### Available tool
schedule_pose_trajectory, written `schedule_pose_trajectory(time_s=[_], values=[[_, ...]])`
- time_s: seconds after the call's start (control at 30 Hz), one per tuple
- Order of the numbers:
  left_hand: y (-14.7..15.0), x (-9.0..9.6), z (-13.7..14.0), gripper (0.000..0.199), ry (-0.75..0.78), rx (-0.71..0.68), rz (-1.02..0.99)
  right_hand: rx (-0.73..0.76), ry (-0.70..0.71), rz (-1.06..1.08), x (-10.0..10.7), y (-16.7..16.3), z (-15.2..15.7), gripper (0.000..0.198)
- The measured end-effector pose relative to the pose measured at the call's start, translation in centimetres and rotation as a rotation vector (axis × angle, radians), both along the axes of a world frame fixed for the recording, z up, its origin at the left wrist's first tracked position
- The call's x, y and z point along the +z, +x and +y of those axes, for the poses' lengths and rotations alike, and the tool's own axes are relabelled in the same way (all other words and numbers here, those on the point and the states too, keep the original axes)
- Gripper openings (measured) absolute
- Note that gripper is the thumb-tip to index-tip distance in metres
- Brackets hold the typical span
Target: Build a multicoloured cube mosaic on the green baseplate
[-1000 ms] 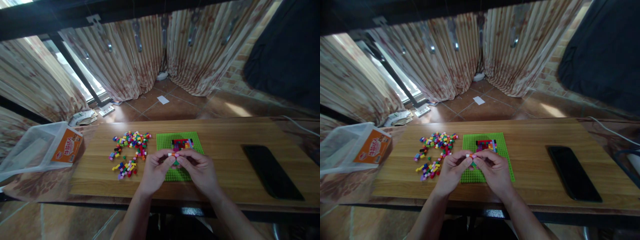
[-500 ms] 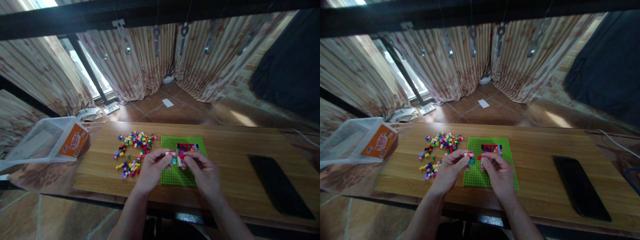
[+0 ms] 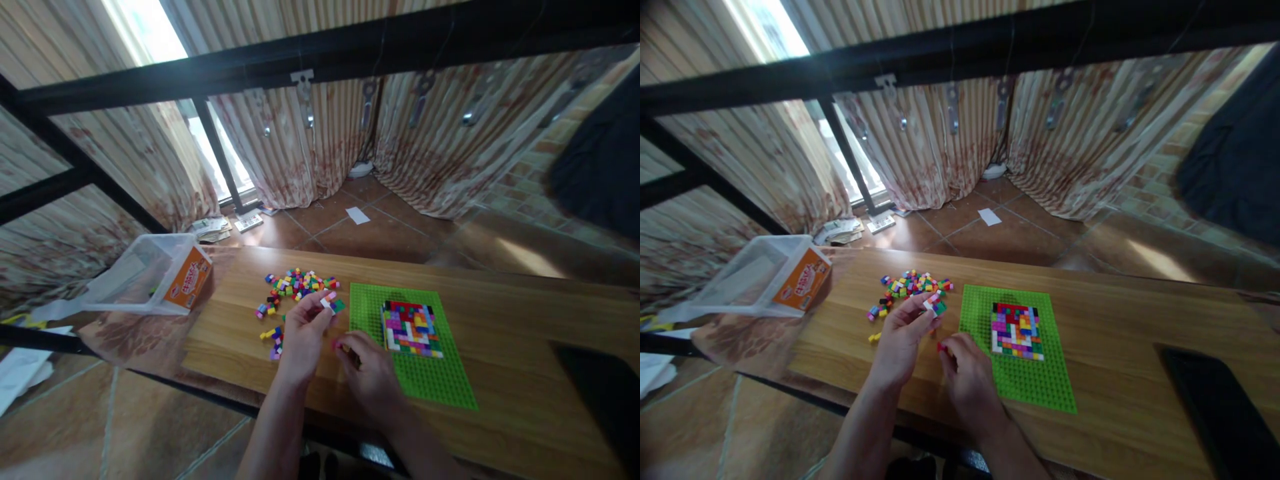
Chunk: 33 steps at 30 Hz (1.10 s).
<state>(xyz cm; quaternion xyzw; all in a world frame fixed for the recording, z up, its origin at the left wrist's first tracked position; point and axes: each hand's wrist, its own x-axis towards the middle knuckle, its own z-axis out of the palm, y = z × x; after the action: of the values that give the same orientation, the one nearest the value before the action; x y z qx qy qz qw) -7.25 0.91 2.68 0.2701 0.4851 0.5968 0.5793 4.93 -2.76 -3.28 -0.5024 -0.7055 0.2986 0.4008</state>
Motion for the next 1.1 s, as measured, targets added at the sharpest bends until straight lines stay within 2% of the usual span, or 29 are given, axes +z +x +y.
schedule_pose_trajectory(time_s=[0.17, 0.33, 0.47, 0.53, 0.67, 0.9, 1.1], values=[[-0.4, 0.1, -0.1, 0.024, 0.001, -0.021, 0.036, 0.013, 0.003, -0.041, -0.9, -1.1, 1.0, 0.018], [-0.7, 0.1, -0.1, 0.023, 0.055, -0.071, 0.059, -0.078, -0.018, 0.101, 0.9, -0.4, 1.2, 0.02], [-0.7, 0.2, -0.4, 0.023, 0.06, -0.148, 0.099, -0.281, -0.161, 0.313, 2.8, 0.0, 1.1, 0.024], [-0.6, 0.2, -0.5, 0.024, 0.055, -0.201, 0.124, -0.316, -0.252, 0.458, 3.4, 0.0, 1.2, 0.028], [0.0, 0.2, -0.6, 0.024, 0.073, -0.273, 0.147, -0.274, -0.337, 0.643, 3.6, 0.1, 1.6, 0.027], [0.5, 0.2, -0.7, 0.015, 0.11, -0.352, 0.194, -0.258, -0.395, 0.731, 3.6, 0.5, 1.9, 0.029], [-0.4, 0.5, -0.8, 0.017, 0.096, -0.404, 0.168, -0.198, -0.487, 0.868, 3.9, 0.5, 1.6, 0.03]])
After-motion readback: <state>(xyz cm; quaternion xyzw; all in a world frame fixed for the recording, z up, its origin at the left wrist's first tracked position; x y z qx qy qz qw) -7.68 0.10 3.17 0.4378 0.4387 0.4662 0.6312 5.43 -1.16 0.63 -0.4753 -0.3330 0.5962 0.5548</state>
